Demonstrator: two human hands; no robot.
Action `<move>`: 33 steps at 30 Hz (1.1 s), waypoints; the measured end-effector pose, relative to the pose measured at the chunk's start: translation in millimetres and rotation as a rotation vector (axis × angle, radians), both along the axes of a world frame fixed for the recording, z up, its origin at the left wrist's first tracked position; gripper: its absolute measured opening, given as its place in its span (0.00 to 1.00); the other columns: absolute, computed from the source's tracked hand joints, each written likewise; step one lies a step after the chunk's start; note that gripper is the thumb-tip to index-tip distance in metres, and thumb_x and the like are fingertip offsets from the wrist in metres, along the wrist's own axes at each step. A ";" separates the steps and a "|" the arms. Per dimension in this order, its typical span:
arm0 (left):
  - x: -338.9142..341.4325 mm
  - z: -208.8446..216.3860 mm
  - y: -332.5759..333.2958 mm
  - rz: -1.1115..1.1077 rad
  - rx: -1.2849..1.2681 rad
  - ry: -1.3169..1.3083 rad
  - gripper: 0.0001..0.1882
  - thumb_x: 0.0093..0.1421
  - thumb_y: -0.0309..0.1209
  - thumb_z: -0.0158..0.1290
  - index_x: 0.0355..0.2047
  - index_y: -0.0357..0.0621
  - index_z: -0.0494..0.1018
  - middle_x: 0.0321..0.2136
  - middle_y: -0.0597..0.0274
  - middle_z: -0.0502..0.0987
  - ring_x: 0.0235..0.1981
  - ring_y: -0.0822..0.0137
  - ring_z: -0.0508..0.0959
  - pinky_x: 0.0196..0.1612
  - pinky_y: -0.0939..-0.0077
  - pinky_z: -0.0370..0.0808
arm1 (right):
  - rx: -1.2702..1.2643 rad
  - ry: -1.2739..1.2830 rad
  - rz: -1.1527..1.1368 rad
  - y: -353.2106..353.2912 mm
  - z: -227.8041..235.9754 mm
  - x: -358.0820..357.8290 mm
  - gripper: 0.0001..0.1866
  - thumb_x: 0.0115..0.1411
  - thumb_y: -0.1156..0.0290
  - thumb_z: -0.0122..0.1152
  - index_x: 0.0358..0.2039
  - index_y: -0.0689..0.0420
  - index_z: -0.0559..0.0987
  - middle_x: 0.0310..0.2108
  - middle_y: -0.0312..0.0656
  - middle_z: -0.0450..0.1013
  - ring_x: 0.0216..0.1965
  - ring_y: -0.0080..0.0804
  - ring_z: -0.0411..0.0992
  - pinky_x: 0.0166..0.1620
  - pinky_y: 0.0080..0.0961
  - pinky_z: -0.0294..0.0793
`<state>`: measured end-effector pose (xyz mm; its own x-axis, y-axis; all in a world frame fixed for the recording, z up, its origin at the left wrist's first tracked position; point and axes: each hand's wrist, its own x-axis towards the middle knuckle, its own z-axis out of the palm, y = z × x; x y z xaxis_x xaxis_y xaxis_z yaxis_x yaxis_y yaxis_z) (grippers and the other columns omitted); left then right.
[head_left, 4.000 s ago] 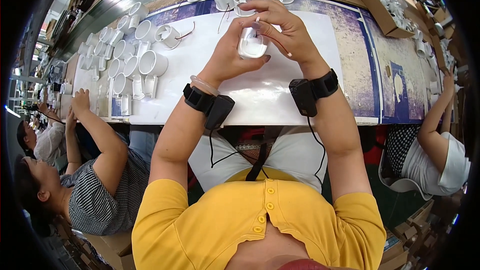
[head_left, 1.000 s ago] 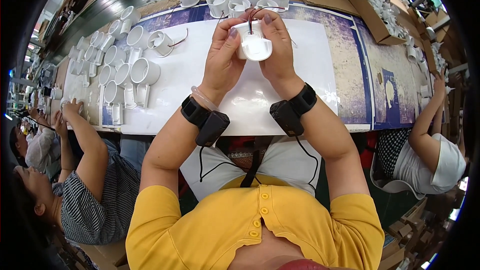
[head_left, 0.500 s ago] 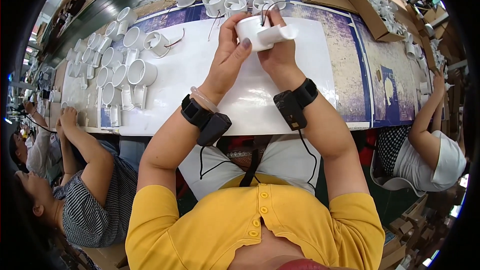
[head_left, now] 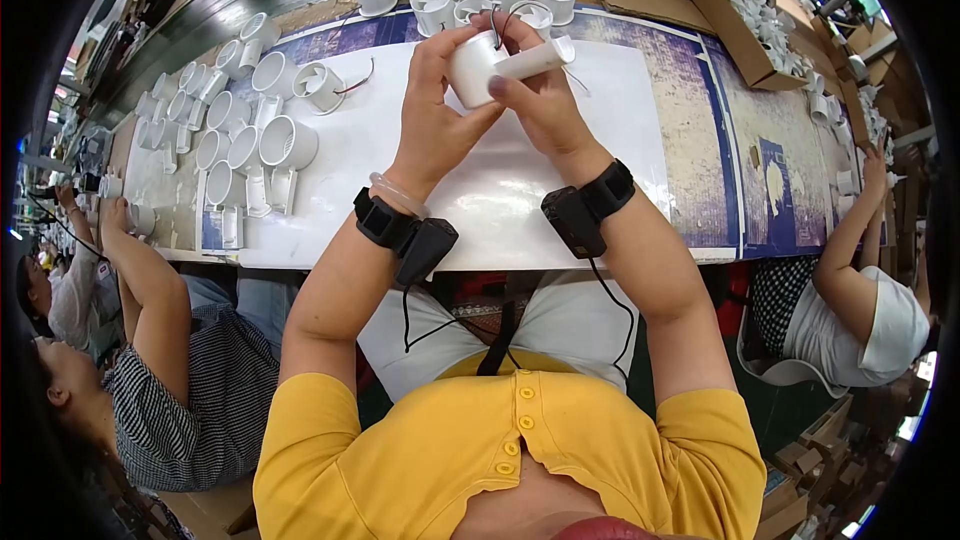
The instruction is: The person threads wires through a housing, presses a fan into it, and then threads the wires through a base before pressing the housing onto the base.
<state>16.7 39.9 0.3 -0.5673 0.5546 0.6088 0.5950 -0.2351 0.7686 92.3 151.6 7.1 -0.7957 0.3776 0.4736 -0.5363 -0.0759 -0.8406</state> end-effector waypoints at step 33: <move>3.3 0.9 -3.7 0.084 -0.043 0.201 0.37 0.44 0.25 0.64 0.54 0.40 0.60 0.49 0.56 0.66 0.49 0.61 0.69 0.57 0.66 0.65 | 0.094 0.062 -0.507 5.8 -3.7 -6.9 0.23 0.67 0.52 0.41 0.48 0.59 0.69 0.49 0.43 0.68 0.48 0.27 0.66 0.48 0.25 0.69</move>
<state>20.0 36.3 1.2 -0.4825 0.5382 0.6911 0.7531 -0.1479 0.6410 85.4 157.4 3.4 -0.4934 0.6619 0.5644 -0.5347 0.2810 -0.7970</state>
